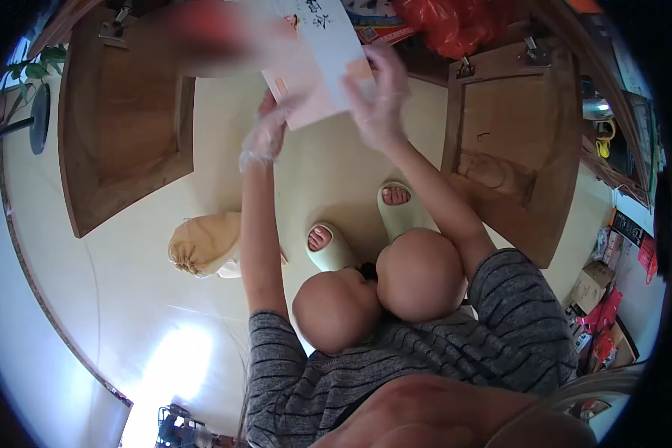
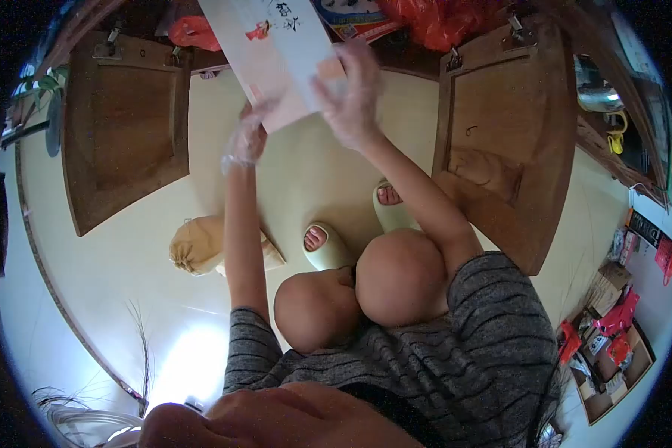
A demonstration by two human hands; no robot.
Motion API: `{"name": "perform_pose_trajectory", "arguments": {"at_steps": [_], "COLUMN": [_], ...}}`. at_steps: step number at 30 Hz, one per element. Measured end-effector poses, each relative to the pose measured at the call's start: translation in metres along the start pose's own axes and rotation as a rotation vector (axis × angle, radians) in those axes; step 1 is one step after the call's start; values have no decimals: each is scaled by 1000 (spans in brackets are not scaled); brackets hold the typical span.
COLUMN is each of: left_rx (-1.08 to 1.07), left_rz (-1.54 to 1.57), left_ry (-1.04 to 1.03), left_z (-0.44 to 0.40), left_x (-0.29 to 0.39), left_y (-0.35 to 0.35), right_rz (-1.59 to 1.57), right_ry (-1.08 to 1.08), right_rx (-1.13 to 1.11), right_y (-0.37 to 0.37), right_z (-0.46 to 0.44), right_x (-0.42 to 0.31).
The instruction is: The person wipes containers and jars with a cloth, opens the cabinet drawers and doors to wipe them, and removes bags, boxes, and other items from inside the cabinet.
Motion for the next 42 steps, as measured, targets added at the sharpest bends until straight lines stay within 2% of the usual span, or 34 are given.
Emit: {"name": "perform_pose_trajectory", "arguments": {"at_steps": [3,4,7,8,10,12,13,15,17,19,20,23,25,27,28,29,31,32,34,35,37,40,41,42], "left_rx": [54,66,-4,-43,-170,-66,103,308,453,515,631,511,355,419,553,680,702,713,735,742,711,750,781,696], "left_rz": [38,43,12,-3,-274,-108,190,426,140,268,232,-86,-523,-443,-145,156,187,203,115,71,-95,-297,-359,-360], "left_ry": [77,128,286,339,297,242,206,34,-136,-44,-27,41,3,44,101,163,214,237,200,185,328,493,544,311], "left_z": [40,53,92,100,103,98,87,70,51,49,53,81,120,142,151,161,180,187,197,201,195,183,179,177], "left_x": [-14,-25,-26,-25,-35,-34,-17,2,34,28,16,-17,-24,-42,-54,-64,-70,-74,-88,-94,-84,-84,-87,-109], "left_y": [-3,1,6,7,23,33,28,48,49,89,120,162,165,174,180,184,180,180,189,194,176,168,169,188], "right_rz": [-402,-629,-649,-623,-608,-618,-636,-599,-483,-510,-529,-449,-397,-455,-494,-431,-307,-311,-319,-213,13,-166,-147,-129], "right_ry": [-734,-967,-1037,-1125,-1167,-1164,-1142,-1063,-949,-1110,-1192,-1233,-1243,-1285,-1346,-1322,-1270,-1232,-1157,-1208,-1301,-1417,-1300,-1186], "right_rx": [-105,-537,-915,-931,-1015,-1077,-1093,-1167,-1282,-1272,-1257,-1151,-983,-838,-651,-708,-824,-807,-769,-836,-961,-633,-631,-632], "right_y": [18,33,47,52,70,84,91,103,108,107,106,95,91,75,63,54,32,17,-9,-16,-21,-23,-26,-29], "right_z": [29,24,56,70,79,88,98,117,130,139,145,142,138,144,151,148,136,129,120,114,89,107,120,138], "right_x": [12,-11,8,8,-9,-8,-1,11,25,32,35,67,68,89,89,92,108,114,112,108,88,112,140,180]}}
Point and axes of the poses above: each hand's wrist, its own z-axis away from the middle knuckle, its own y-axis out of the back of the hand, x = y × z, the point moved 2 cm from there along -z, towards the middle knuckle, and after that the axes turned 15 degrees about -y, right-handed, at the moved point
